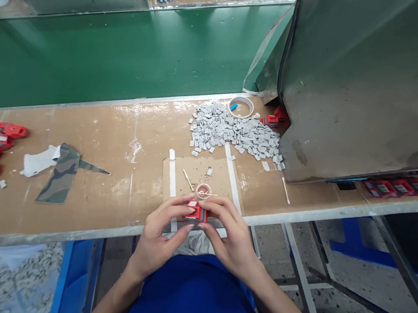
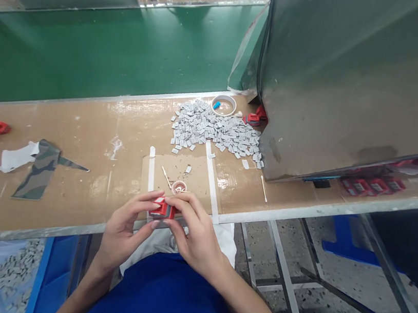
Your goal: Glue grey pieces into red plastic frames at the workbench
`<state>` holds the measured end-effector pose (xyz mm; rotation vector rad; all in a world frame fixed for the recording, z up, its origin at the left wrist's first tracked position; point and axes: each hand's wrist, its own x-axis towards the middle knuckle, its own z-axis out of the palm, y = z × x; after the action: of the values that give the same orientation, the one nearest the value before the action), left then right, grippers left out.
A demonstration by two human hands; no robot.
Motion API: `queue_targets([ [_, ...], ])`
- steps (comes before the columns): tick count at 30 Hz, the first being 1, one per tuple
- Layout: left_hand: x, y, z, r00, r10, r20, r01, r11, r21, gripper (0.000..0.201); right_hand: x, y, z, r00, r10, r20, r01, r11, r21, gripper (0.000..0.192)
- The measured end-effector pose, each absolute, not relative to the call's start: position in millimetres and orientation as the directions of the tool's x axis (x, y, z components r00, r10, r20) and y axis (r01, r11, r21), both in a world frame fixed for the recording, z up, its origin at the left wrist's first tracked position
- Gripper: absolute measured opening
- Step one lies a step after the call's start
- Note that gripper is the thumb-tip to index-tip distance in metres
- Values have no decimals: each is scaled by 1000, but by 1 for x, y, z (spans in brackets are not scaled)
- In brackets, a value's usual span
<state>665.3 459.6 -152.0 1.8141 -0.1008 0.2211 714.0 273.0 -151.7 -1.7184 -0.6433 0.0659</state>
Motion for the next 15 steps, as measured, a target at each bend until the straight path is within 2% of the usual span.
queue_targets([
  [3, 663, 458, -162, 979, 61, 196, -179, -213, 961, 48, 710, 276, -156, 893, 401, 205, 193, 71, -979, 29],
  [5, 664, 459, -166, 977, 60, 207, -189, -226, 956, 48, 709, 277, -158, 897, 410, 166, 133, 107, -985, 30],
  [7, 666, 463, -166, 968, 42, 247, -227, -271, 935, 44, 710, 276, -158, 881, 432, 193, 205, 19, -979, 33],
  [10, 670, 469, -162, 954, -25, 298, -288, -343, 894, 42, 713, 273, -154, 847, 427, 316, 416, -164, -894, 35],
  [12, 673, 471, -160, 952, -57, 301, -301, -371, 879, 45, 716, 271, -149, 826, 411, 385, 502, -227, -835, 30],
  [15, 673, 472, -160, 956, -61, 287, -289, -364, 886, 47, 717, 269, -143, 803, 427, 416, 549, -257, -796, 17],
])
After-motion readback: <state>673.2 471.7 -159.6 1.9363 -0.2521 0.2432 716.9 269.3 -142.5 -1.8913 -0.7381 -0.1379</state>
